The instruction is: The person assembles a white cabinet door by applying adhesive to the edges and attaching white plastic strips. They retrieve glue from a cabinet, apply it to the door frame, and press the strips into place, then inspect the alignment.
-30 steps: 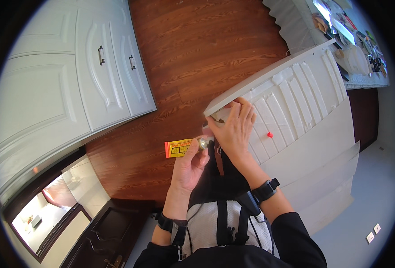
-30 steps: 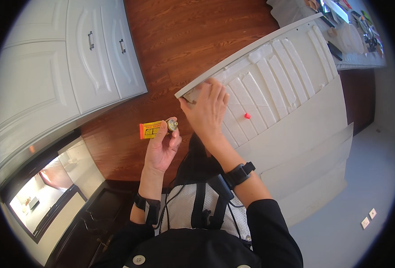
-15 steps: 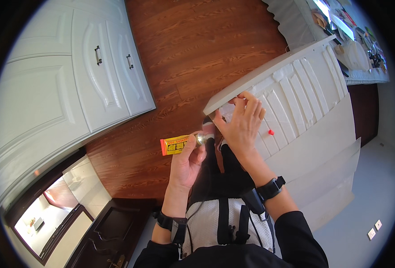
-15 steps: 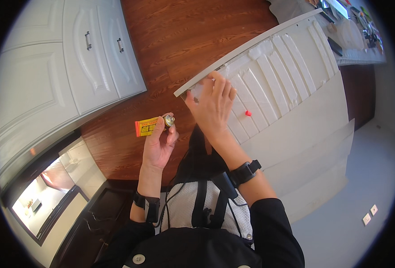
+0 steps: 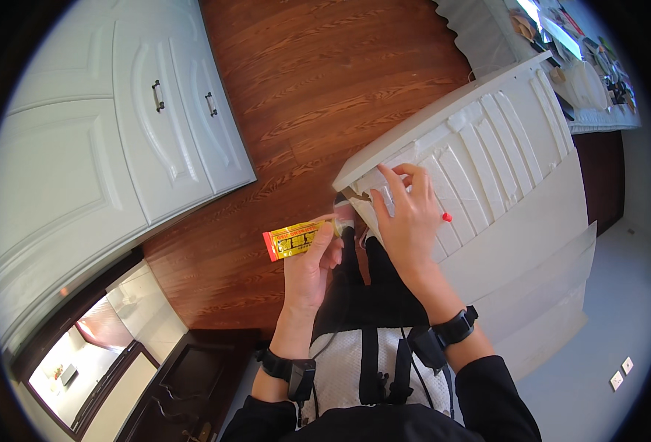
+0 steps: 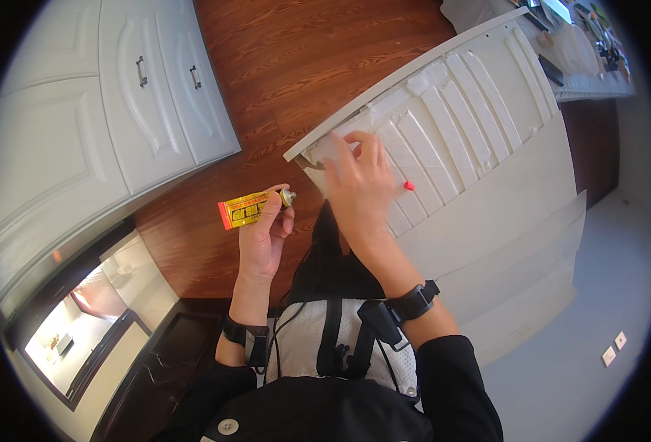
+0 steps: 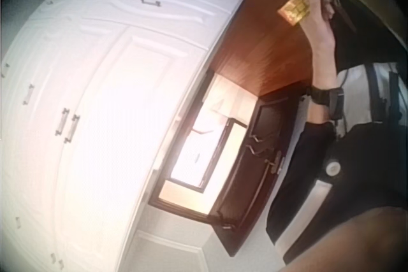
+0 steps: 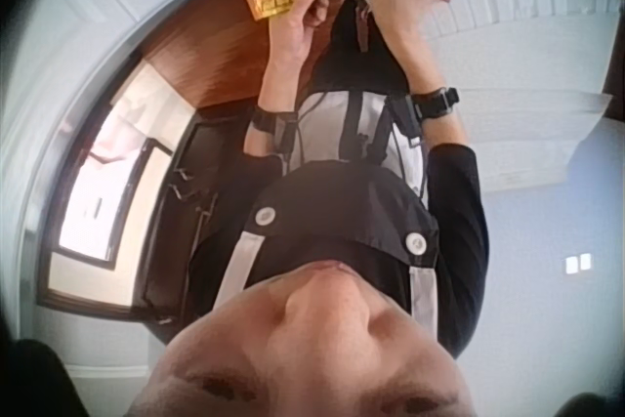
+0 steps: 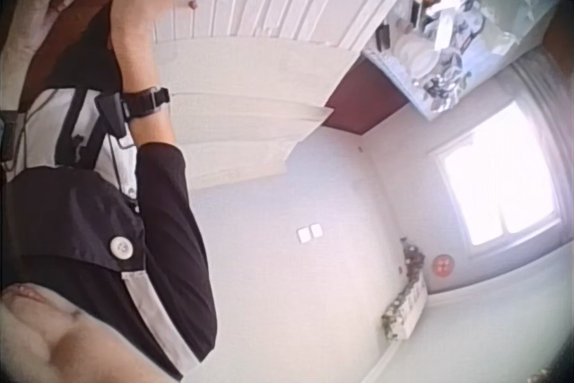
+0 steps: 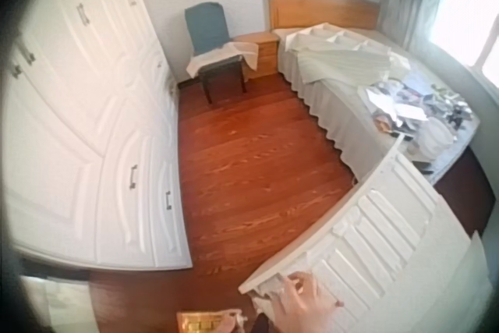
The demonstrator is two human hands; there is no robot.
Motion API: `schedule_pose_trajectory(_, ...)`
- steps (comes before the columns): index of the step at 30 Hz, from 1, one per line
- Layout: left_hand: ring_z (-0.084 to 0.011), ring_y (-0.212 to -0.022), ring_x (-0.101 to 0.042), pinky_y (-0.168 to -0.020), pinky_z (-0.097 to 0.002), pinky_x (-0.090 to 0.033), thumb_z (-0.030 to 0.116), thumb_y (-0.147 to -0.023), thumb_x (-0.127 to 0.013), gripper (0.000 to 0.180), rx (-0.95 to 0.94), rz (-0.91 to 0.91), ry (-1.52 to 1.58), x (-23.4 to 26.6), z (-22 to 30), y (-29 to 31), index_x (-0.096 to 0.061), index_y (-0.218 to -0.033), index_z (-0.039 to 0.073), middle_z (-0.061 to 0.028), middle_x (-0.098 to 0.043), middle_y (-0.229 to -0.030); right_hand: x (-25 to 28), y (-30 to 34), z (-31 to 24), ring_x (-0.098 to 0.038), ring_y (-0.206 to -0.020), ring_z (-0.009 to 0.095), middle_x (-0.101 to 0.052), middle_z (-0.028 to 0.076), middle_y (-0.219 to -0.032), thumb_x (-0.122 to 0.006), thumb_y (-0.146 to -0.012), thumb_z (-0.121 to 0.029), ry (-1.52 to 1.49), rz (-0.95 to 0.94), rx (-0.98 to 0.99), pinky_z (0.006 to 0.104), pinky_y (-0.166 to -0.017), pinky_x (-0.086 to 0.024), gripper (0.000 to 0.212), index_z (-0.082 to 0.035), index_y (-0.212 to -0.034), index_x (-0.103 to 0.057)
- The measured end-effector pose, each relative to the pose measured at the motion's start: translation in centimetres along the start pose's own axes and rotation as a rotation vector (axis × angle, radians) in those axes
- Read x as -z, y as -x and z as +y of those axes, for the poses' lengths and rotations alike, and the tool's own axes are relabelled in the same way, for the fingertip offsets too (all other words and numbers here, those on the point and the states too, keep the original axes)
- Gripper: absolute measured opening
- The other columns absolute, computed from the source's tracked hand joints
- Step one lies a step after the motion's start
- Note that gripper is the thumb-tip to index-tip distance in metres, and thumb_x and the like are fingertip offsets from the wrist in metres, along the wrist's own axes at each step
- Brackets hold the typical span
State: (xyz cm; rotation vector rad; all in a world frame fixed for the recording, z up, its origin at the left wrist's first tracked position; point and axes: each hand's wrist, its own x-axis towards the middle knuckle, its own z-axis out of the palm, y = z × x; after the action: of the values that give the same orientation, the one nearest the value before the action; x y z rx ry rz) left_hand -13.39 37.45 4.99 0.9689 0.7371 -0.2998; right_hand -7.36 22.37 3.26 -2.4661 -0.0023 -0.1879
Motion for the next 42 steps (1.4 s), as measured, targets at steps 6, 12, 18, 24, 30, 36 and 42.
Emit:
schedule_pose_trajectory(6,-0.0077,-0.062,-0.051,-0.054,-0.0198,-0.038,0.024,-0.092,-0.063,0.030,-0.004,0.009,-0.038,-0.1,0.2,0.2,-0.062,-0.114,0.003,-0.0020,-0.060,-0.080,0.2,-1.4,0.3,-0.056,-0.086,0.026,-0.053,0.007,-0.097,-0.071,-0.073,-0.007,-0.033,-0.078,0.046,0.0364,-0.071,-0.047,0.024,-0.005,-0.095,-0.063)
schedule_pose_trajectory(12,-0.0068,-0.062,-0.053,-0.054,-0.0197,-0.039,0.022,-0.092,-0.064,0.032,-0.013,0.020,-0.031,-0.2,0.1,-0.1,-0.059,-0.118,0.003,-0.0020,-0.061,-0.081,0.3,-1.7,0.9,-0.057,-0.082,0.026,-0.057,0.007,-0.090,-0.070,-0.073,-0.005,-0.192,-0.145,0.007,0.0362,-0.068,-0.046,0.022,-0.004,-0.092,-0.060)
schedule_pose_trajectory(18,-0.0069,-0.061,-0.053,-0.053,-0.0196,-0.041,0.022,-0.091,-0.064,0.030,-0.100,0.090,-0.198,-0.9,0.4,-0.1,-0.062,-0.113,0.002,-0.0030,-0.062,-0.081,1.2,-1.1,1.4,-0.058,-0.075,0.018,-0.061,0.004,-0.083,-0.069,-0.074,0.002,-0.356,-0.251,-0.049,0.0276,-0.064,-0.043,0.022,-0.003,-0.094,-0.061)
schedule_pose_trajectory(24,-0.0072,-0.060,-0.054,-0.052,-0.0193,-0.040,0.021,-0.092,-0.064,0.022,-0.226,0.121,-0.390,-2.4,0.3,0.0,-0.064,-0.097,0.000,-0.0037,-0.063,-0.077,4.3,0.2,3.5,-0.061,-0.085,0.018,-0.065,0.006,-0.097,-0.063,-0.072,0.011,-0.565,-0.318,-0.096,0.0254,-0.067,-0.045,0.022,-0.003,-0.089,-0.062)
schedule_pose_trajectory(30,-0.0066,-0.056,-0.052,-0.048,-0.0187,-0.039,0.011,-0.091,-0.064,0.014,-0.488,0.031,-0.605,-4.3,-0.8,-2.0,-0.065,-0.094,-0.002,-0.0032,-0.062,-0.076,5.2,1.7,5.0,-0.061,-0.088,0.019,-0.063,0.008,-0.104,-0.054,-0.070,0.017,-0.568,-0.312,-0.126,0.0277,-0.071,-0.048,0.028,-0.002,-0.090,-0.061)
schedule_pose_trajectory(36,-0.0159,-0.053,-0.054,-0.049,-0.0248,-0.042,0.001,-0.087,-0.063,0.001,-0.820,0.060,-1.010,-5.5,-1.7,-3.6,-0.064,-0.088,0.000,-0.0073,-0.056,-0.071,4.8,2.0,5.6,-0.060,-0.094,0.025,-0.062,0.009,-0.105,-0.051,-0.069,0.017,-0.405,-0.244,-0.030,0.0325,-0.076,-0.049,0.029,-0.001,-0.089,-0.061)
schedule_pose_trajectory(42,-0.0173,-0.058,-0.060,-0.052,-0.0267,-0.046,0.000,-0.087,-0.062,0.007,-0.996,0.043,-1.196,-5.9,-1.6,-3.8,-0.066,-0.092,0.001,-0.0084,-0.062,-0.076,6.1,2.6,4.7,-0.059,-0.095,0.025,-0.062,0.008,-0.109,-0.052,-0.076,0.012,-0.274,-0.066,-0.038,0.0324,-0.082,-0.049,0.029,-0.005,-0.095,-0.066)
